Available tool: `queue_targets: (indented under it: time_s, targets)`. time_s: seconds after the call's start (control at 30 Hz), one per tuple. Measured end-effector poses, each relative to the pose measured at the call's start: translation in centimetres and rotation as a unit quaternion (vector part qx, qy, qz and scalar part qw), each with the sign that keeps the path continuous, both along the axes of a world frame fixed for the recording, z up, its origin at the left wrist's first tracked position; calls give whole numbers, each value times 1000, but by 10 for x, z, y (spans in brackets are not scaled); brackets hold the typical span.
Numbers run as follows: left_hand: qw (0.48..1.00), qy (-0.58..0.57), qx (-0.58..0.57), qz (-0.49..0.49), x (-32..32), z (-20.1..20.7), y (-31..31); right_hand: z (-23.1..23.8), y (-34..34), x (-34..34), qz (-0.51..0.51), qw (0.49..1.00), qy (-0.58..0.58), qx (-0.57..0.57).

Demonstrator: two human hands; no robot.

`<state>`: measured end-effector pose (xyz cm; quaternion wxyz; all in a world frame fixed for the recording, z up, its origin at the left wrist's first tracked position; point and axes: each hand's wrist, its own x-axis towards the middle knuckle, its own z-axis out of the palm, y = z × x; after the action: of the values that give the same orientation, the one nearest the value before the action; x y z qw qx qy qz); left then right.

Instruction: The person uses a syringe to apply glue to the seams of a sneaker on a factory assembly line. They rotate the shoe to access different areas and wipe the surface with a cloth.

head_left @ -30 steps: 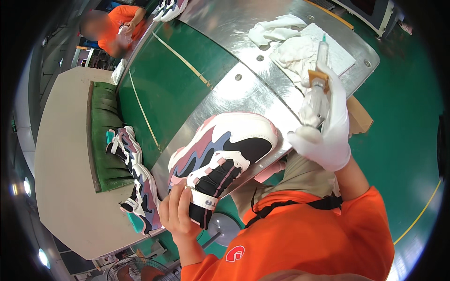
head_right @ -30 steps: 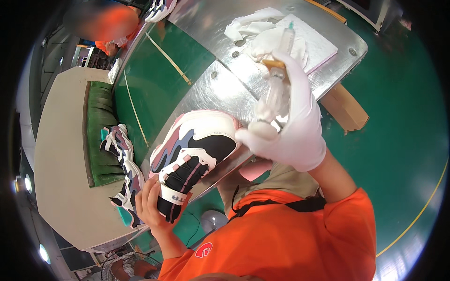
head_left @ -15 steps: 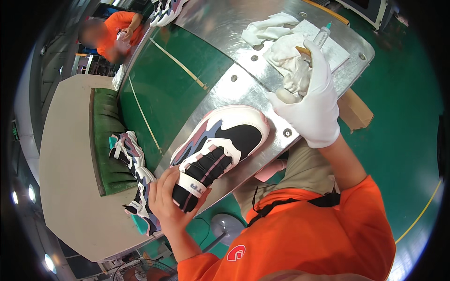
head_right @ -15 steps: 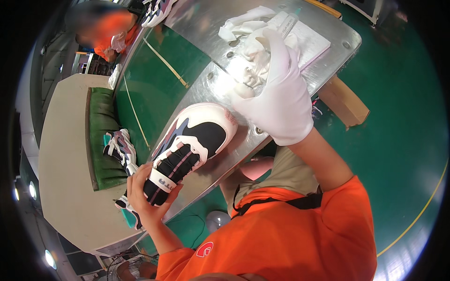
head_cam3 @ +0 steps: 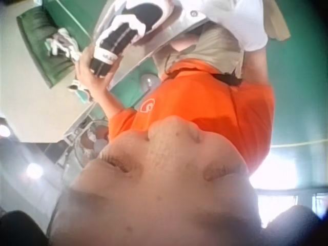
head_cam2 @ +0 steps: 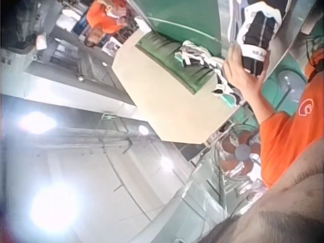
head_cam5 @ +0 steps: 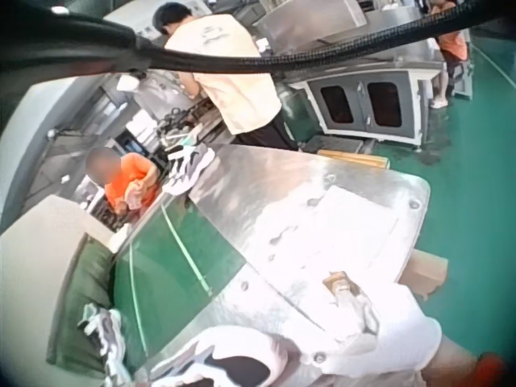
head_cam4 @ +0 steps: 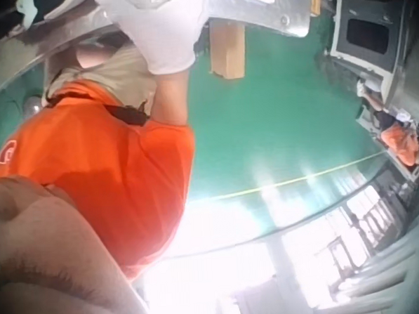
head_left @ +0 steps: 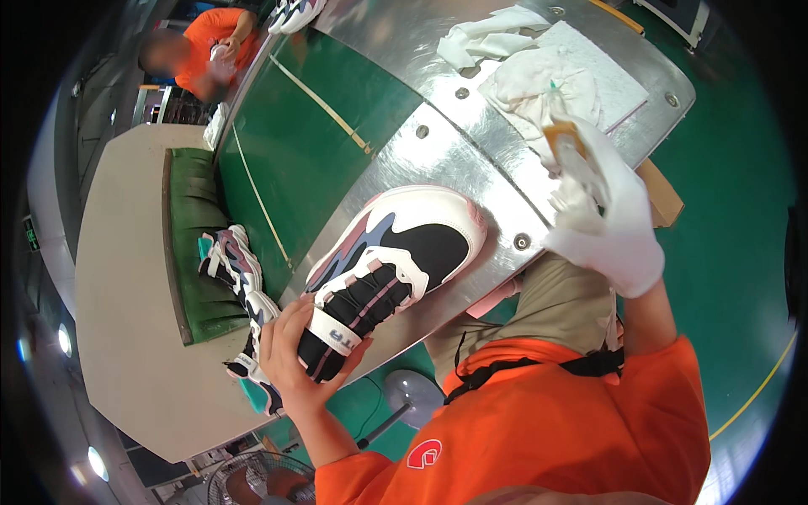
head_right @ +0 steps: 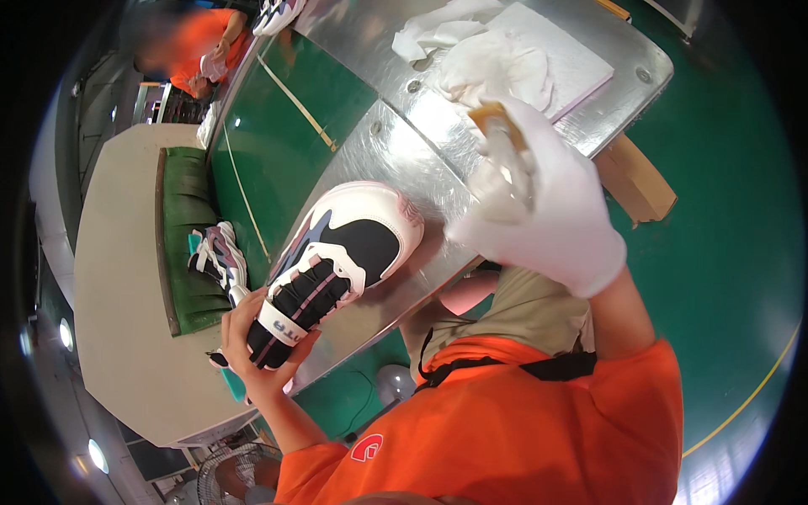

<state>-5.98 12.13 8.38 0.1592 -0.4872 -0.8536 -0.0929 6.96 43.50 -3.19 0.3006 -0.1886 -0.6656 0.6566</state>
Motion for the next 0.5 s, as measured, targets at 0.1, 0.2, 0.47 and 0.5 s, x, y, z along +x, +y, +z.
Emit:
queue_targets:
  time_s: [0.1,0.2,0.47,0.5]
  targets:
    - [1000,-5,-4,6,-1,0,4,3,5,23,69,994,44,-78]
    - [1000,-16,1,20,1,-3,6,20,17,38,197,952,97,-214]
    - [1000,22,-10,12,-1,-4,8,0,9,28,290,919,104,-244]
    - [1000,22,-12,15,-1,-4,9,-1,7,25,297,914,121,-249]
